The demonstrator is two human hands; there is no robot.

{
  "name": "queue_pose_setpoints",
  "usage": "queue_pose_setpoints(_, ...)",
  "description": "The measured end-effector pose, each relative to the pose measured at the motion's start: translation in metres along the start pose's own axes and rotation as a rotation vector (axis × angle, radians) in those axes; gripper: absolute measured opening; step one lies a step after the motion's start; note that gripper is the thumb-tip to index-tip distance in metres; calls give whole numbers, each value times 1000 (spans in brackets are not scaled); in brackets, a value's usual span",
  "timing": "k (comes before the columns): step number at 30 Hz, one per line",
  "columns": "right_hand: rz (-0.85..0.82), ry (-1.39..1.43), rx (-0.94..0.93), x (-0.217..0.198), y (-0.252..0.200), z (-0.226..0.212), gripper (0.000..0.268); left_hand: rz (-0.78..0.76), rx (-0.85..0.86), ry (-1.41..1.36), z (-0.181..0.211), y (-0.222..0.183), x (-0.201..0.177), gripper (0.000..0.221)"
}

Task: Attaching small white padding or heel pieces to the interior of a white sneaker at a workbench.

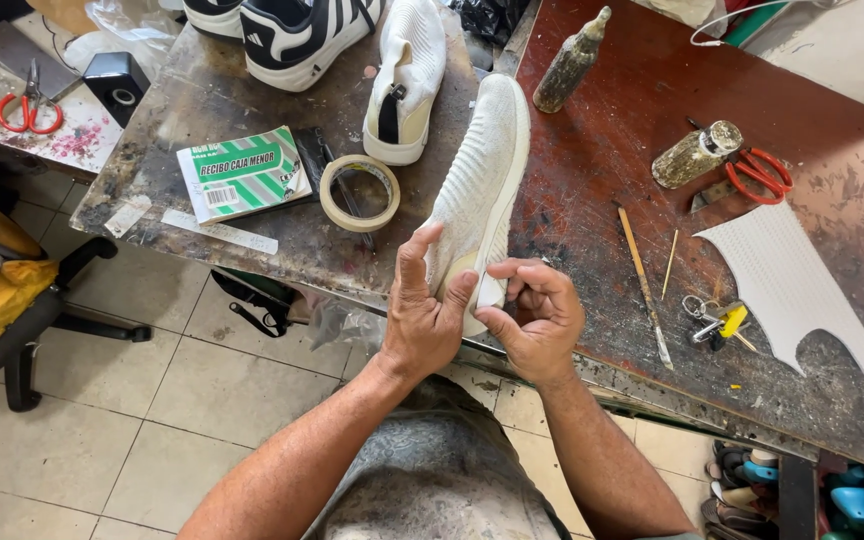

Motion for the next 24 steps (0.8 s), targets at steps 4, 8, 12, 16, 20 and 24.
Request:
queue_pose_setpoints(4, 6, 39, 6, 0, 0, 2, 58, -1, 4, -1, 0, 1, 0, 58)
queue_pose_setpoints(8, 8, 55, 14, 2, 0, -1, 57, -10, 7, -2, 1, 1, -1, 57)
queue_pose_setpoints(12, 8, 25, -17, 4, 2, 2, 55, -15, 12, -2, 1, 2, -2, 56)
queue_pose_setpoints(16, 6, -13, -42, 8, 6, -5, 53, -24, 12, -8, -5, 0, 0, 59)
queue_pose_setpoints(20, -27, -153, -142, 11, 16, -22, 45, -26, 24, -6, -12, -2, 2, 67)
queue_pose_setpoints(24, -95, -142, -132, 4, 19, -22, 31, -10, 6, 0, -14, 1, 2, 71)
Point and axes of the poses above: each hand's wrist, its own y-axis towards the middle knuckle, its own x-axis out of the palm, z = x × y, the point moved 2 cm from there along y, towards the middle knuckle, and after that the axes turned 2 degrees about y, right-handed, at the moved point
